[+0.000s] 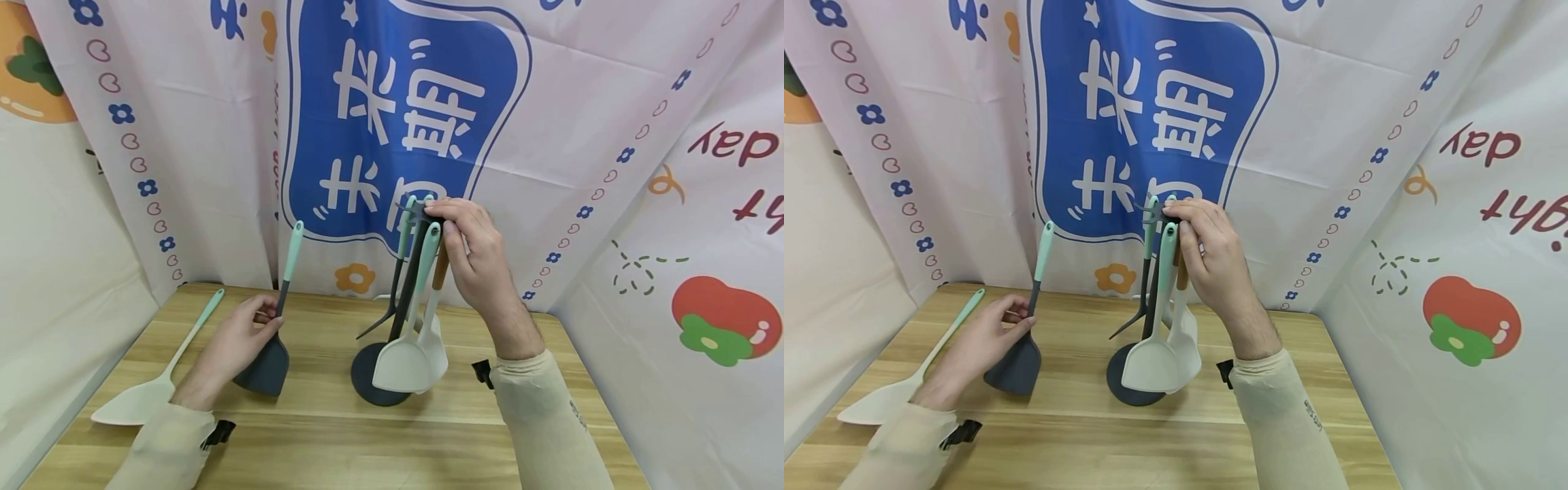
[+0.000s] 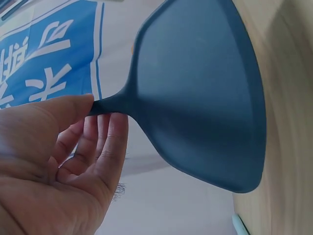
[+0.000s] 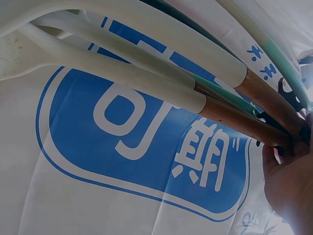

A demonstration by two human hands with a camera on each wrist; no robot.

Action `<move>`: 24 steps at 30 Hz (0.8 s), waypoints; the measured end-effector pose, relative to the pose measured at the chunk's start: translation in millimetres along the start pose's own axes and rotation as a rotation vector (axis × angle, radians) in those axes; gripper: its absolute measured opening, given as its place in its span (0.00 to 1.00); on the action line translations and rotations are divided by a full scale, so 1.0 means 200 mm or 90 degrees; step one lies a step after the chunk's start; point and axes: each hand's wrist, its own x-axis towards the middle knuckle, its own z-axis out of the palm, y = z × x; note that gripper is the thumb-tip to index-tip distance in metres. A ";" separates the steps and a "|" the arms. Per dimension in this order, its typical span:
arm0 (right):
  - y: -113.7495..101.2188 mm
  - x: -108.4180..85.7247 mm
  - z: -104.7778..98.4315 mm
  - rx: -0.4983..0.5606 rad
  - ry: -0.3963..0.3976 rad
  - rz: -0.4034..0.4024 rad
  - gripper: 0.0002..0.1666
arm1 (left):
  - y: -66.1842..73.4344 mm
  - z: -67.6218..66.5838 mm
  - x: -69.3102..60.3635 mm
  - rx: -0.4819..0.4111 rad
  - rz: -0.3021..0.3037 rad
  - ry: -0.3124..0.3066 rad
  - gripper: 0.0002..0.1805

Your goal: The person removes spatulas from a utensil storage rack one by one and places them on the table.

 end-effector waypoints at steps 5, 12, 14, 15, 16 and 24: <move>0.00 0.00 0.00 0.000 0.000 -0.001 0.22 | -0.05 -0.02 -0.01 0.024 -0.012 -0.010 0.12; 0.00 0.00 0.00 0.002 0.001 -0.003 0.22 | -0.11 -0.04 -0.03 0.047 -0.023 -0.022 0.09; 0.00 0.00 0.00 0.003 0.000 -0.003 0.22 | -0.13 -0.04 -0.03 0.060 -0.023 -0.025 0.09; 0.00 0.00 0.00 0.002 0.000 -0.002 0.22 | -0.14 -0.05 -0.03 0.066 -0.021 -0.025 0.09; 0.00 0.00 0.00 0.002 -0.001 -0.002 0.22 | -0.14 -0.05 -0.03 0.072 -0.019 -0.026 0.09; 0.00 0.00 0.00 -0.002 -0.003 0.001 0.22 | -0.20 -0.06 -0.05 0.106 -0.032 -0.033 0.08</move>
